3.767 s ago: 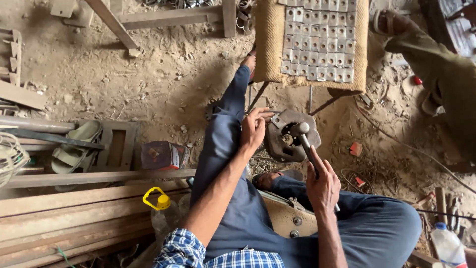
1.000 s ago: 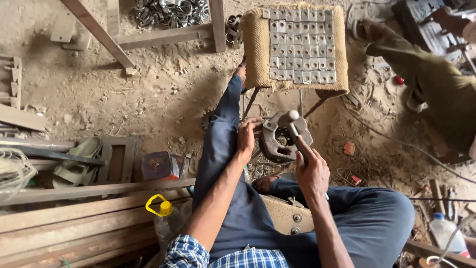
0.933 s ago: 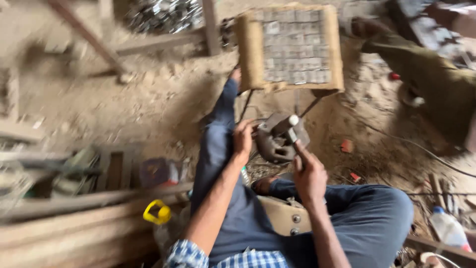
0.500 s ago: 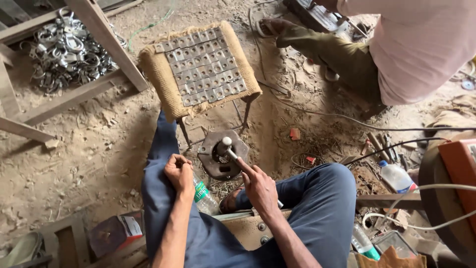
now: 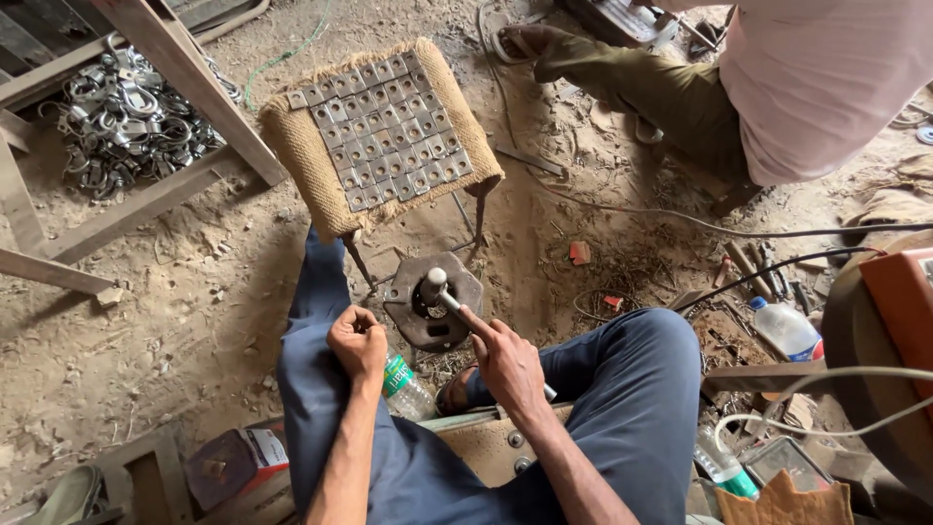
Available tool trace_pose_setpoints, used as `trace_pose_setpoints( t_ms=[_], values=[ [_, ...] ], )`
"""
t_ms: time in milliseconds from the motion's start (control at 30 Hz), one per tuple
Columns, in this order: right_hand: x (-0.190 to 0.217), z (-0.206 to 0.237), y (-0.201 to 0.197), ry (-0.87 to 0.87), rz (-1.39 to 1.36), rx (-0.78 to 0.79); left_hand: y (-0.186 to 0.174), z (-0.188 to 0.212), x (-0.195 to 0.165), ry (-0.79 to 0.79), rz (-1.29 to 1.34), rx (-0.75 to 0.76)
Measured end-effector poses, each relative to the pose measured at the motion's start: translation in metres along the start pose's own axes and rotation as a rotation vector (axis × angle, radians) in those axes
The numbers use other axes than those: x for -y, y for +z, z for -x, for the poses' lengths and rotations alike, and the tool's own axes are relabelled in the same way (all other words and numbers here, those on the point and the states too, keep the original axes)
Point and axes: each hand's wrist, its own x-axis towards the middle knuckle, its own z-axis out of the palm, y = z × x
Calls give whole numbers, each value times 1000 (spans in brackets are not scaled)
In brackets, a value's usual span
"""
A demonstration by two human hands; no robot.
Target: The person sits cross-legged and uses a hammer to strike small metal parts placed on a metal anvil. The person repeatedly picks up parts, positions them on the anvil, and hammers them before placing the finished pieces on a nearby stool.
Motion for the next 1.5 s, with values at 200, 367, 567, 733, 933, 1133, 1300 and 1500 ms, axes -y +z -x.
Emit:
trace_pose_setpoints(
  t_ms=[200, 367, 567, 733, 933, 1133, 1300, 1500],
  values=[
    [1, 0, 0, -7, 17, 0, -3, -1, 10, -1, -95, -51],
    [2, -1, 4, 25, 56, 24, -5, -8, 27, -85, 187, -118],
    [2, -1, 6, 23, 80, 31, -11, -18, 37, -406, 419, -168],
    [5, -1, 5, 49, 78, 47, -6, -16, 31, -496, 254, -14],
    [14, 2, 3, 25, 69, -30, -6, -13, 34, -524, 233, 87],
    [22, 3, 3, 13, 91, 0, -4, -12, 40, -190, 356, 19],
    [19, 2, 5, -19, 122, -8, -2, -11, 31, -457, 127, 3],
    [18, 1, 7, -3, 133, 16, 5, -9, 26, -260, -129, 143]
  ],
)
